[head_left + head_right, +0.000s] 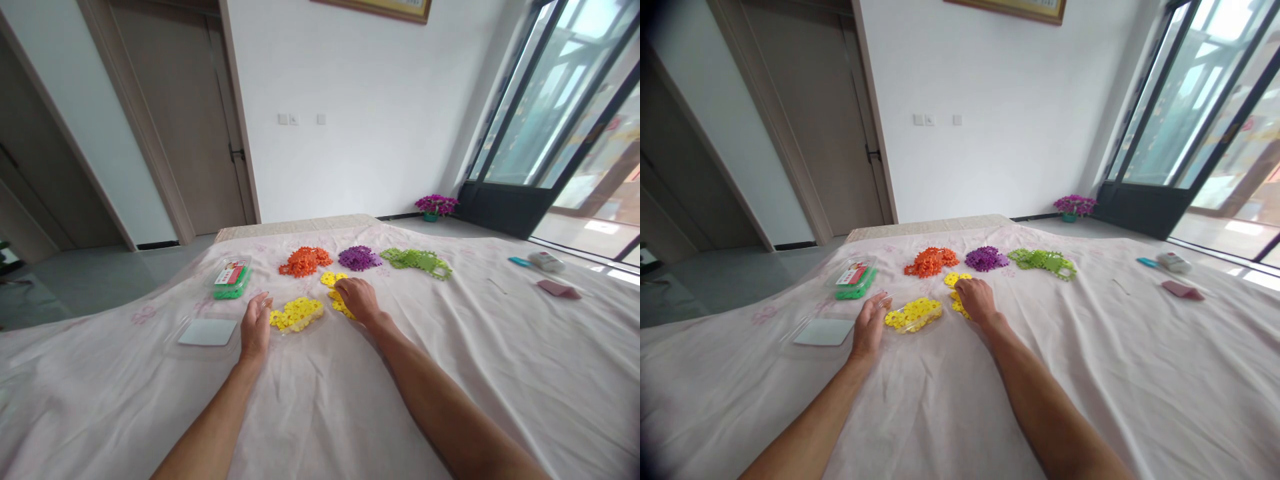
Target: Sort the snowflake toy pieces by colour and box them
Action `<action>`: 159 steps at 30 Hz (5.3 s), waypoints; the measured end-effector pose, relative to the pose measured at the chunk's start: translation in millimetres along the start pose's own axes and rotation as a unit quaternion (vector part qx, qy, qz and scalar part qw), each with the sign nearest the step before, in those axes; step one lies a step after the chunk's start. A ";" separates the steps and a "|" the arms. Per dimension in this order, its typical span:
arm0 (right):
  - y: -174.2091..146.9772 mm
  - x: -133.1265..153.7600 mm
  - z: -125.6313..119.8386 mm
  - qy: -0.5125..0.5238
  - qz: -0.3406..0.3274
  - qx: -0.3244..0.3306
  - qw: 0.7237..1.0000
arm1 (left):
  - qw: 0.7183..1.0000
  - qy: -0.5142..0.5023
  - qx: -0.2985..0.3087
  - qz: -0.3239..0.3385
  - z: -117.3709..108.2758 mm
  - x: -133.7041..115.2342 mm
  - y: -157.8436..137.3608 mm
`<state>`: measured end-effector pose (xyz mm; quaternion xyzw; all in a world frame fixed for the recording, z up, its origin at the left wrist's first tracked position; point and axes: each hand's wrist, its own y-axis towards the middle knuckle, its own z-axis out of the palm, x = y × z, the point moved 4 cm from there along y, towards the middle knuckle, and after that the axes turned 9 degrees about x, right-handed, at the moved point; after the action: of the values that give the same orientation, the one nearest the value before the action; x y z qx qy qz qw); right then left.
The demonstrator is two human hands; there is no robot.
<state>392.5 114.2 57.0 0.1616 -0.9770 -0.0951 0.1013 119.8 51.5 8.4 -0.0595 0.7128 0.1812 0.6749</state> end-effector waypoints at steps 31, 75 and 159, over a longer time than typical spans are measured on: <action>13.9 5.9 2.3 0.520 0.016 -0.127 0.845 | 0.999 0.042 -0.004 0.015 -2.7 4.0 2.6; 6.2 -10.2 12.1 0.144 0.088 0.005 0.986 | 1.000 0.024 0.001 0.007 -0.4 -0.4 0.2; 5.7 -50.3 20.0 0.028 0.166 0.036 0.985 | 0.999 0.035 0.008 0.018 -1.5 10.6 3.9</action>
<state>432.9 139.5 30.6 0.0035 -0.9898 -0.0370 0.1375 116.3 56.3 -1.4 -0.0476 0.7383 0.1854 0.6467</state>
